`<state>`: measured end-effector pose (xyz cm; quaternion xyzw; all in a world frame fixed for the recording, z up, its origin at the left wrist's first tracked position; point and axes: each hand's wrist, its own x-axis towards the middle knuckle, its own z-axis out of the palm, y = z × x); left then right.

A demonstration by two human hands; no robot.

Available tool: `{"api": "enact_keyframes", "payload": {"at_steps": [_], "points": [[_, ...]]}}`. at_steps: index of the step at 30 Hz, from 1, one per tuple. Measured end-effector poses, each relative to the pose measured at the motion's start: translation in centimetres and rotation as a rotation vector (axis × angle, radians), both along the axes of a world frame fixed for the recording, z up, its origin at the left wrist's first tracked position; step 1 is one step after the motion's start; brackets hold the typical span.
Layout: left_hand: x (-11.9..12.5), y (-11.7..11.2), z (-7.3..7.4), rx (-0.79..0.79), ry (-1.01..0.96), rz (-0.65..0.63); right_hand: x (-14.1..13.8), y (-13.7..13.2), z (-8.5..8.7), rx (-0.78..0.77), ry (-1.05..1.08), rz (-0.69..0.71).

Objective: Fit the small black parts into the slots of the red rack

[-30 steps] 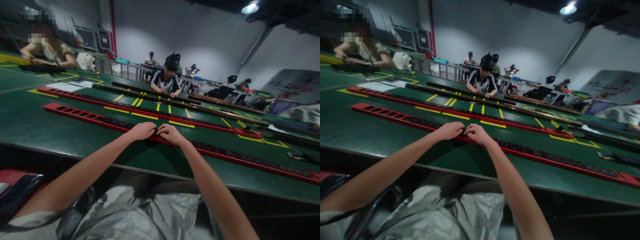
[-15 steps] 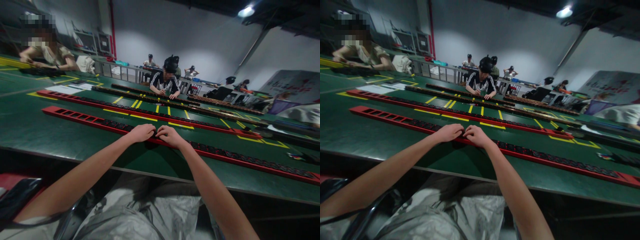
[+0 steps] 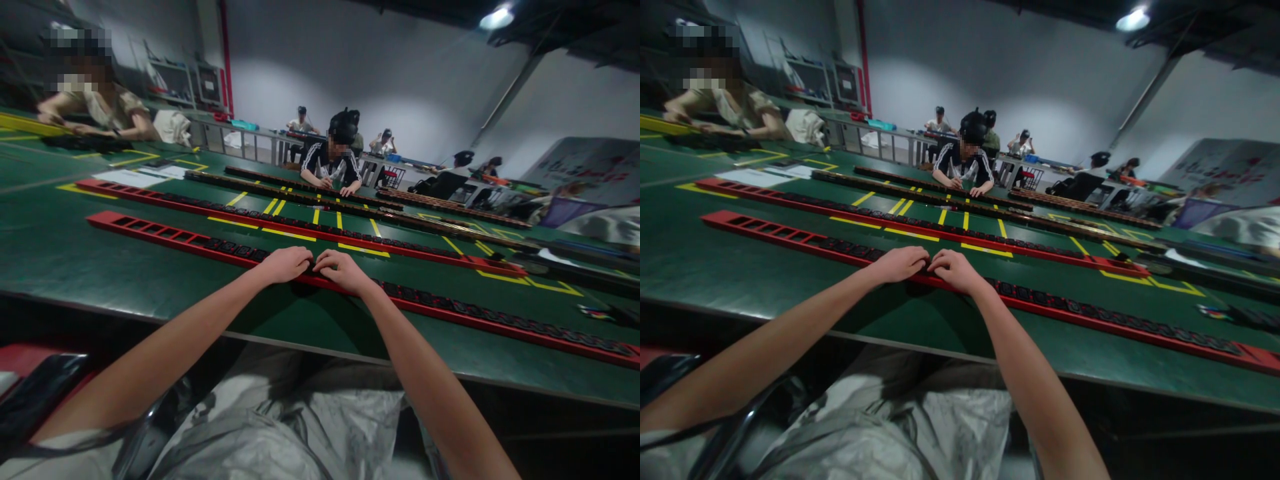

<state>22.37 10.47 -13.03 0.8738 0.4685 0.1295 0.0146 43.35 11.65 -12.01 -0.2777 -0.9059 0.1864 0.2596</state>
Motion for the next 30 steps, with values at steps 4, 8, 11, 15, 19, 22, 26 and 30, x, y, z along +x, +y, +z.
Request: {"api": "enact_keyframes", "payload": {"at_steps": [4,8,11,15,19,22,26,30], "points": [[0.01,-0.01,-0.02,0.008,-0.009,-0.007,-0.06,-0.01,-0.06,0.019,-0.004,0.000],[-0.03,0.13,-0.23,-0.002,-0.028,0.011,-0.08,0.09,-0.18,0.017,-0.008,-0.005],[-0.08,0.29,-0.37,-0.005,-0.026,0.011,-0.05,0.10,-0.12,0.003,-0.002,-0.004],[-0.05,0.32,-0.36,-0.010,-0.036,0.015,0.00,-0.05,0.12,-0.003,-0.015,-0.015],[0.07,0.02,-0.12,-0.011,-0.030,0.014,0.06,-0.22,0.33,-0.009,-0.030,-0.025],[0.18,-0.22,0.06,-0.012,-0.029,0.014,0.13,-0.28,0.43,-0.018,-0.025,-0.018],[0.24,-0.30,0.19,-0.020,-0.024,0.012,0.23,-0.29,0.52,-0.027,-0.011,-0.007],[0.15,-0.22,0.25,-0.025,-0.030,0.005,0.29,-0.23,0.57,-0.025,-0.018,-0.006]]}}
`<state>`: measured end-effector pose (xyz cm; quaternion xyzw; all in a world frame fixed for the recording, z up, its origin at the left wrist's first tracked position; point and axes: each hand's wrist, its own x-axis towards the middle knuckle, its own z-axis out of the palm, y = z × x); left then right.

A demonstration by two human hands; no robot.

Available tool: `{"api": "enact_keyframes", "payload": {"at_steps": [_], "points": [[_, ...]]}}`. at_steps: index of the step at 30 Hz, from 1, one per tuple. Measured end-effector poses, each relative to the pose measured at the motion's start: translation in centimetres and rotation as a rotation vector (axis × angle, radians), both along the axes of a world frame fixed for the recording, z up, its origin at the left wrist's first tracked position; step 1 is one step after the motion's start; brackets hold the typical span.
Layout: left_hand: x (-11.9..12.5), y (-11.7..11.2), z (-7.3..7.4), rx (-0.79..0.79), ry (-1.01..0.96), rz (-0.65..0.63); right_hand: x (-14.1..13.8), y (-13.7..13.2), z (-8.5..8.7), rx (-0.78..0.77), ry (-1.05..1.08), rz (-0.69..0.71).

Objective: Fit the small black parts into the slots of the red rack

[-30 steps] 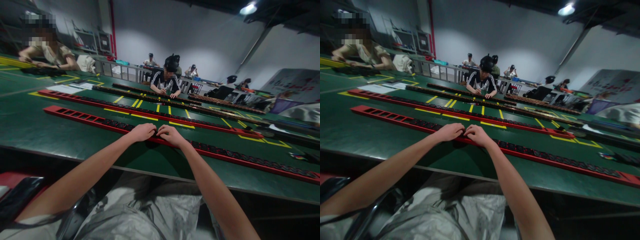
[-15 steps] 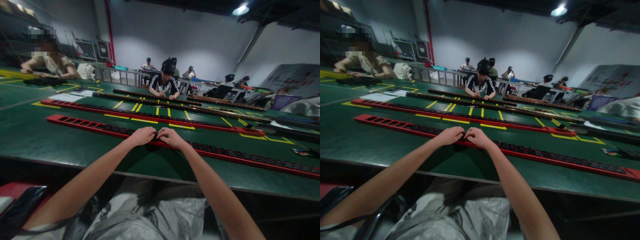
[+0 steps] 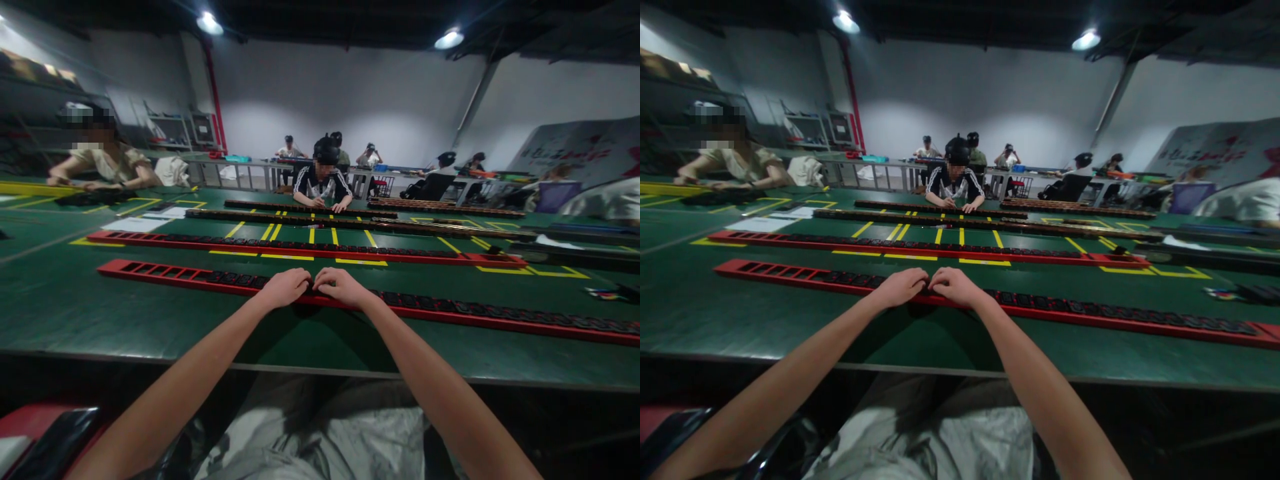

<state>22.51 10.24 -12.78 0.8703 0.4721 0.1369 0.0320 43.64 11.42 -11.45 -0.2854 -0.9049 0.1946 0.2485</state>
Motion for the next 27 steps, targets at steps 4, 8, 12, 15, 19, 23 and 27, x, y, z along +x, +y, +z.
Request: {"api": "enact_keyframes", "payload": {"at_steps": [4,8,12,15,19,23,27], "points": [[-0.10,0.14,-0.14,-0.003,-0.001,-0.006,0.00,0.00,0.00,-0.013,0.005,0.019],[-0.05,0.26,-0.39,0.019,0.007,-0.008,-0.09,-0.17,0.05,0.007,-0.004,0.009],[0.03,0.24,-0.45,0.028,0.013,-0.013,-0.11,-0.40,0.24,0.028,-0.031,-0.012],[0.01,0.17,-0.36,0.026,0.008,-0.005,-0.13,-0.47,0.32,0.024,-0.037,-0.013],[0.01,0.04,-0.14,0.006,0.008,0.001,-0.21,-0.39,0.16,0.044,-0.037,-0.019],[0.04,-0.07,0.02,0.007,0.006,0.001,-0.19,-0.21,-0.06,0.048,-0.038,-0.004],[0.04,-0.05,-0.01,0.002,0.004,0.006,-0.10,-0.09,-0.14,0.054,-0.035,0.014]]}}
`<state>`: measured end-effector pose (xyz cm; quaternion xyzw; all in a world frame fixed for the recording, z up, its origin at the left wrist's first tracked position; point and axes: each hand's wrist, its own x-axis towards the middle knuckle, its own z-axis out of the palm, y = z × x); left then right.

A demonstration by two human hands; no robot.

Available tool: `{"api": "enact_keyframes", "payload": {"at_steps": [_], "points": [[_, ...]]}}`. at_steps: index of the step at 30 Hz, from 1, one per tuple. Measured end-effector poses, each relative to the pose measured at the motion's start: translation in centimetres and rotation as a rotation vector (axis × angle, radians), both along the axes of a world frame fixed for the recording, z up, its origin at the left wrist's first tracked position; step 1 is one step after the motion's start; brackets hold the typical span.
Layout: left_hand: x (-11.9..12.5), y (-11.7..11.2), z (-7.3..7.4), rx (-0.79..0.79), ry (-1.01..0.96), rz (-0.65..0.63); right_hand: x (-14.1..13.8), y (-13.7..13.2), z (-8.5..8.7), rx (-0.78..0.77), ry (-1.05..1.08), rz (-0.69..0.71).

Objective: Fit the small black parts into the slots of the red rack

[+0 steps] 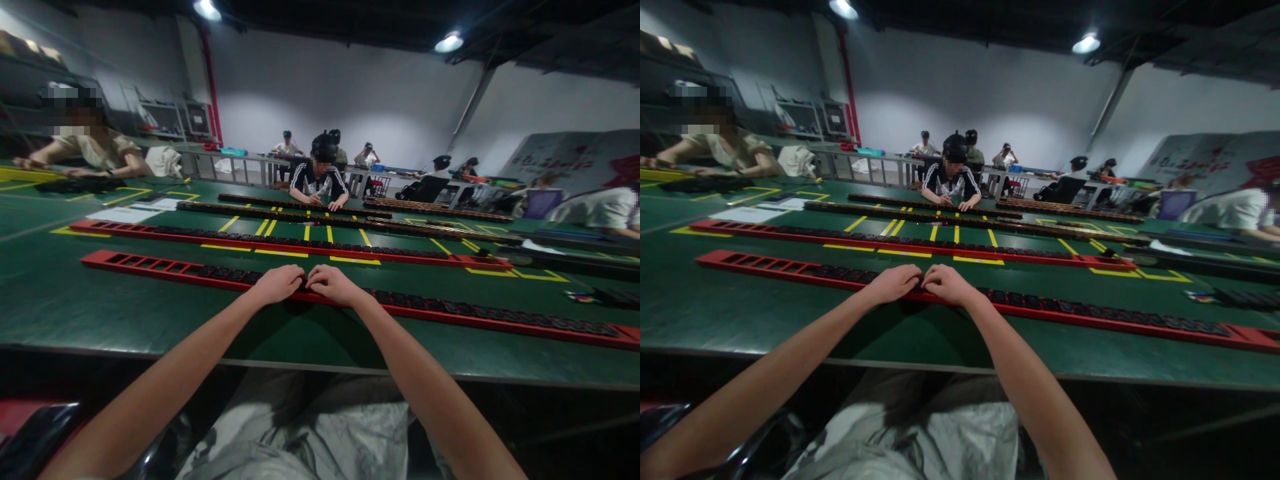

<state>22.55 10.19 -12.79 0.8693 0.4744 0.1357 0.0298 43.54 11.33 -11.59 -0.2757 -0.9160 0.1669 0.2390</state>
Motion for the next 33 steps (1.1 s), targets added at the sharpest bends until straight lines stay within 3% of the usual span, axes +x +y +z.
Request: {"api": "enact_keyframes", "payload": {"at_steps": [33], "points": [[0.04,0.01,-0.13,0.006,-0.006,0.011,-0.07,-0.03,-0.20,0.023,-0.031,0.002]]}}
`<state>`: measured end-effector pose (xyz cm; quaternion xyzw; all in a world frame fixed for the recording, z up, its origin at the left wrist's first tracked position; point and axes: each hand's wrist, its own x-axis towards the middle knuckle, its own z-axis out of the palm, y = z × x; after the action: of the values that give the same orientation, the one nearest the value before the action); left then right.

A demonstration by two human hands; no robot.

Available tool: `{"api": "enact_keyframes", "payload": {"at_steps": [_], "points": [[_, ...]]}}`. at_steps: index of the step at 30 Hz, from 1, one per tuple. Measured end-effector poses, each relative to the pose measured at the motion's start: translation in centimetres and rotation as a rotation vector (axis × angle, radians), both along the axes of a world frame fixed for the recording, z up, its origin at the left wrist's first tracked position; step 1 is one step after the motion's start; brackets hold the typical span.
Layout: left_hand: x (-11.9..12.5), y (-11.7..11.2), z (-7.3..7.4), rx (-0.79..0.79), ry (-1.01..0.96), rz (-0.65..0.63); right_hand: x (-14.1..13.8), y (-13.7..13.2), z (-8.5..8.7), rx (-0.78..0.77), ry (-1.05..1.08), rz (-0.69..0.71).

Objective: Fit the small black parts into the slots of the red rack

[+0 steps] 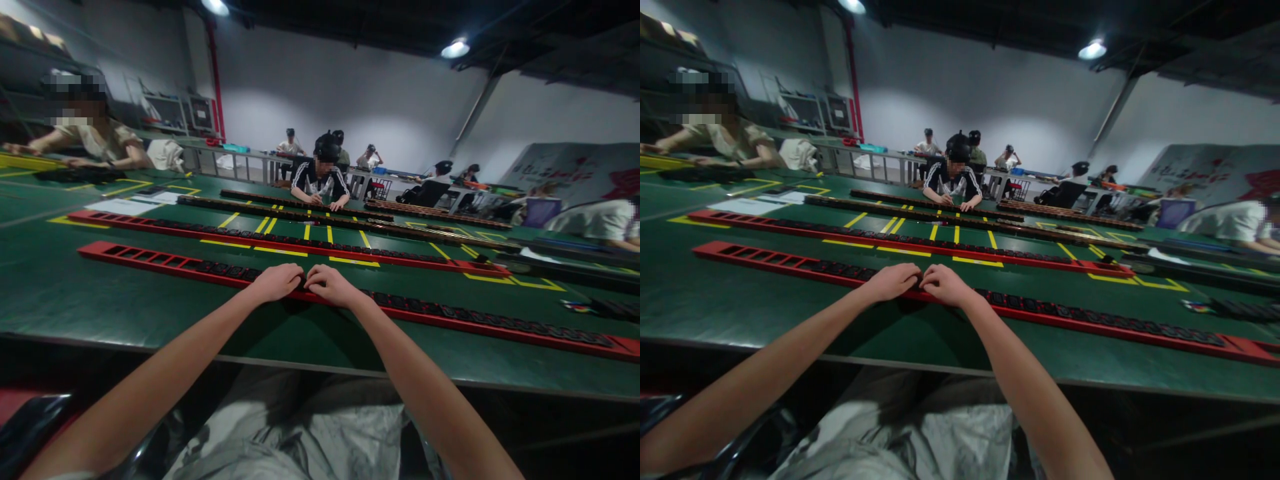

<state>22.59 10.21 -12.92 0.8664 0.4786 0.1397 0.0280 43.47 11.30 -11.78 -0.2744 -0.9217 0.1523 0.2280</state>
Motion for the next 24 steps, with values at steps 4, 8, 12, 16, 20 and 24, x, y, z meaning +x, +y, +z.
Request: {"api": "enact_keyframes", "payload": {"at_steps": [4,8,12,16,20,24], "points": [[-0.02,-0.01,0.05,-0.008,0.004,0.002,0.02,-0.06,-0.01,0.008,-0.003,-0.003],[-0.06,0.05,-0.15,0.009,0.000,-0.008,0.04,-0.02,0.01,0.015,-0.004,-0.006],[0.01,0.04,-0.42,0.068,-0.023,-0.038,0.04,0.03,0.02,0.012,0.015,-0.012],[-0.10,-0.03,-0.35,0.131,-0.014,-0.117,-0.05,0.05,-0.06,0.037,0.024,-0.020],[-0.41,-0.25,0.01,0.115,-0.016,-0.184,-0.05,0.05,-0.09,0.044,0.020,-0.022],[-0.53,-0.47,0.26,0.092,-0.019,-0.195,-0.01,0.05,-0.14,0.058,0.035,-0.033]]}}
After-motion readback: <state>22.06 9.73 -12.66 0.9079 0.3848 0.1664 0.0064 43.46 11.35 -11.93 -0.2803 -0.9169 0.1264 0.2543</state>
